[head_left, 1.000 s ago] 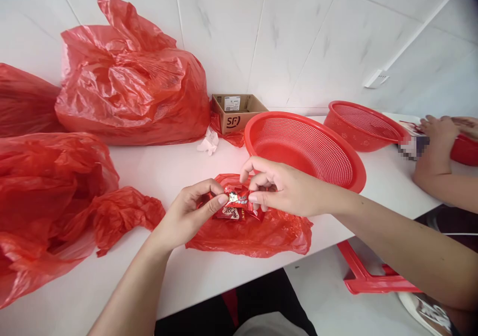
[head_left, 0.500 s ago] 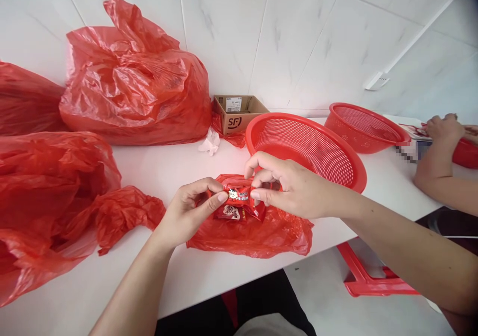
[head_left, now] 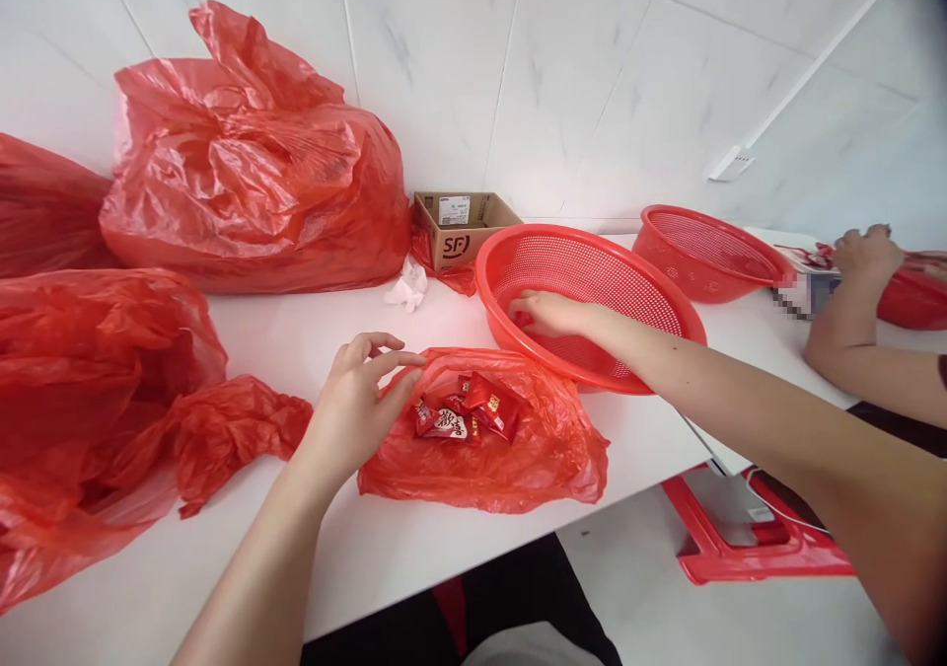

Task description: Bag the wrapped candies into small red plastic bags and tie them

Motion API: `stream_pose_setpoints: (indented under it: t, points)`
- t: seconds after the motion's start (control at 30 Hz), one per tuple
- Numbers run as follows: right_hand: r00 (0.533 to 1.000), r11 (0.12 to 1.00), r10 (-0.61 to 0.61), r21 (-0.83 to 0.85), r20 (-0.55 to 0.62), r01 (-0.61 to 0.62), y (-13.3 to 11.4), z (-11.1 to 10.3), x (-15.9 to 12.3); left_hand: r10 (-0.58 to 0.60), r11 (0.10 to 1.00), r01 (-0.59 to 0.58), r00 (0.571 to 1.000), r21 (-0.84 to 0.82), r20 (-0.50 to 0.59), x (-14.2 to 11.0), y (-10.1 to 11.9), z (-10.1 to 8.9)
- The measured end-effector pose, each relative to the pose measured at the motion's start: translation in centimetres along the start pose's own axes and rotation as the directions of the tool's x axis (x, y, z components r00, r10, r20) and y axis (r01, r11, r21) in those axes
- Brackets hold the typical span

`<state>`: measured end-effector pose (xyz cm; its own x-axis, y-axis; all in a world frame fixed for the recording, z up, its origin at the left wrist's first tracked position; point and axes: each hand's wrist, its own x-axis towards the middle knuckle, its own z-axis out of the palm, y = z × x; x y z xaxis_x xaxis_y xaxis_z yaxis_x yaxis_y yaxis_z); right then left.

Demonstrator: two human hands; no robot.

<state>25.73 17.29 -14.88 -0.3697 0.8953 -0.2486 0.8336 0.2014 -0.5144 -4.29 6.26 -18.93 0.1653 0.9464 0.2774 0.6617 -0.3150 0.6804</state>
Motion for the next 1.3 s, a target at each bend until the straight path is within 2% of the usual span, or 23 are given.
stream_pose_setpoints:
  t: [0.1, 0.23, 0.4, 0.5, 0.57, 0.63, 0.73, 0.83, 0.93, 1.03, 1.17, 1.3]
  points:
    - [0.998, 0.997, -0.052, 0.056, -0.016, 0.053, -1.0, 0.2, -0.7, -0.017, 0.993, 0.011, 0.998, -0.117, -0.054, 0.1, 0.6, -0.2]
    - [0.992, 0.986, -0.122, 0.115, -0.021, 0.124, -2.1, 0.3, -1.2, 0.003, 0.985, -0.028, 0.989, -0.170, -0.149, 0.2, 0.6, -0.2]
    - [0.983, 0.963, -0.181, 0.198, -0.026, 0.183, -2.7, 0.1, -1.2, 0.002, 0.985, -0.028, 0.988, -0.170, -0.154, 0.3, 0.2, -0.1]
    - [0.983, 0.956, -0.180, 0.232, -0.031, 0.182, -2.8, -0.9, -0.8, 0.017, 0.985, -0.044, 0.988, -0.168, -0.156, 0.3, 0.3, -0.1]
    - [0.984, 0.928, -0.176, 0.329, -0.028, 0.175, -3.2, -1.9, -1.0, 0.016, 0.983, -0.045, 0.986, -0.175, -0.165, 0.2, 0.5, -0.1]
    - [0.982, 0.851, -0.187, 0.495, -0.027, 0.175, -4.0, -2.7, -2.0, 0.003, 0.979, -0.036, 0.986, -0.200, -0.167, 0.1, 0.8, -0.2]
    - [0.973, 0.723, -0.232, 0.665, -0.021, 0.186, -6.0, -2.5, -4.7, -0.001, 0.955, -0.035, 0.993, -0.294, -0.121, -0.2, 1.5, -0.5]
    - [0.957, 0.686, -0.291, 0.701, 0.018, 0.196, -8.3, -0.6, -7.2, 0.050, 0.899, -0.043, 0.999, -0.435, 0.005, -0.5, 2.3, -0.7]
    - [0.946, 0.681, -0.323, 0.703, 0.038, 0.204, -10.0, 1.7, -8.5, 0.132, 0.828, -0.021, 0.978, -0.561, 0.159, -0.8, 2.9, -0.4]
    - [0.951, 0.702, -0.310, 0.674, -0.003, 0.231, -10.8, 3.4, -8.6, 0.138, 0.743, 0.074, 0.955, -0.665, 0.261, -0.9, 3.2, 0.0]
    - [0.953, 0.719, -0.301, 0.650, -0.027, 0.245, -10.6, 4.0, -8.1, 0.106, 0.652, 0.140, 0.956, -0.745, 0.272, -0.9, 3.1, -0.2]
    - [0.942, 0.733, -0.330, 0.646, 0.065, 0.213, -10.0, 3.6, -8.2, 0.161, 0.665, 0.121, 0.940, -0.737, 0.300, -0.9, 2.8, -0.9]
